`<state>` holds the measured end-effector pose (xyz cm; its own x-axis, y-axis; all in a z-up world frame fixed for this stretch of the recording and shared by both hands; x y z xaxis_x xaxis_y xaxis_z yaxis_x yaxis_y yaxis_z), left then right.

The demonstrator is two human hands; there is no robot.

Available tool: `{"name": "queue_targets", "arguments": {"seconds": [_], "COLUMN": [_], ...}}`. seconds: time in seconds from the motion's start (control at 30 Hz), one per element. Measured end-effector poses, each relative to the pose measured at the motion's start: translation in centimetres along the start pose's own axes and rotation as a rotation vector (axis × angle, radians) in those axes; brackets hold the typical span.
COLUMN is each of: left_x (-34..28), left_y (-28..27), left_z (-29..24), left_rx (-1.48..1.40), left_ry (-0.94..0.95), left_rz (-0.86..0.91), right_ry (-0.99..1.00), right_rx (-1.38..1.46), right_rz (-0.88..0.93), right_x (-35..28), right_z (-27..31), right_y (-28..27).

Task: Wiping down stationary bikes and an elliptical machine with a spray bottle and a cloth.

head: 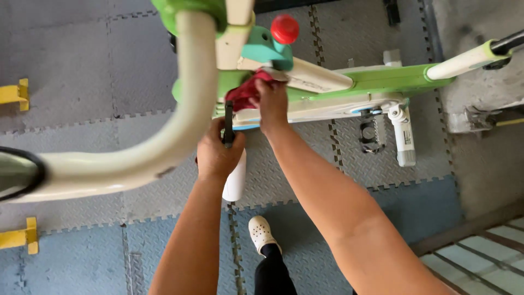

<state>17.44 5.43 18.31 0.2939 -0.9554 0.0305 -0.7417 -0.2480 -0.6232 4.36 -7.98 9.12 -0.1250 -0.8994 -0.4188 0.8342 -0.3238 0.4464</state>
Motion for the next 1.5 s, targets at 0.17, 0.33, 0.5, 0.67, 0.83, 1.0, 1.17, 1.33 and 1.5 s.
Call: {"name": "queue_targets", "arguments": {"seconds": [0.17, 0.33, 0.5, 0.67, 0.83, 1.0, 1.17, 1.33, 1.5], "left_x": [0.9, 1.7, 1.8, 2.2, 2.4, 3.0, 4.4, 5.2, 6.5], "left_y": [-2.2, -6.0, -8.1, -8.1, -8.3, -7.0, -5.4, -3.7, -3.4], "left_z": [2.0, 1.7, 0.6, -0.8, -2.0, -3.3, -5.6, -6.6, -8.9], "left_rx": [0.075, -0.076, -0.108, -0.152, -0.151, -0.136, -0.160, -0.417, -0.276], "left_ry": [0.363, 0.088, 0.063, 0.109, -0.003, 0.047, -0.005, 0.060, 0.017], "left_rz": [-0.138, 0.050, 0.115, 0.127, 0.106, 0.097, 0.138, 0.150, 0.124], "right_ry": [-0.770, -0.850, -0.895, -0.868, -0.983, -0.834, -0.773, -1.029, -0.794], "right_rx": [-0.353, -0.391, -0.545, -0.708, -0.767, -0.702, -0.396, -0.727, -1.975], "right_rz": [0.291, 0.354, 0.109, -0.137, -0.188, -0.106, -0.012, -0.022, 0.245], "right_x": [-3.8, -7.1, -9.3, -10.7, -8.1, -5.6, -4.5, -7.2, -6.2], "right_z": [-0.5, 1.2, 4.3, 5.9, 1.6, 1.0, 5.8, 15.7, 17.6], "right_y": [3.8, 9.4, 12.5, 13.3, 9.3, 6.2, 5.7, 7.0, 8.8]}}
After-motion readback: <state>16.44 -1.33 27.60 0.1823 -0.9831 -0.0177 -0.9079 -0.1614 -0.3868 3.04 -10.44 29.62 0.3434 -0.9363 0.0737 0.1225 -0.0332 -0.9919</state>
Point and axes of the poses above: each hand's wrist, its own x-axis towards the middle knuckle, its own y-axis out of the palm, z = x × y, the point moved 2 cm from there along x, towards the middle knuckle, and after that the axes turned 2 degrees about -z, right-handed, at the moved point
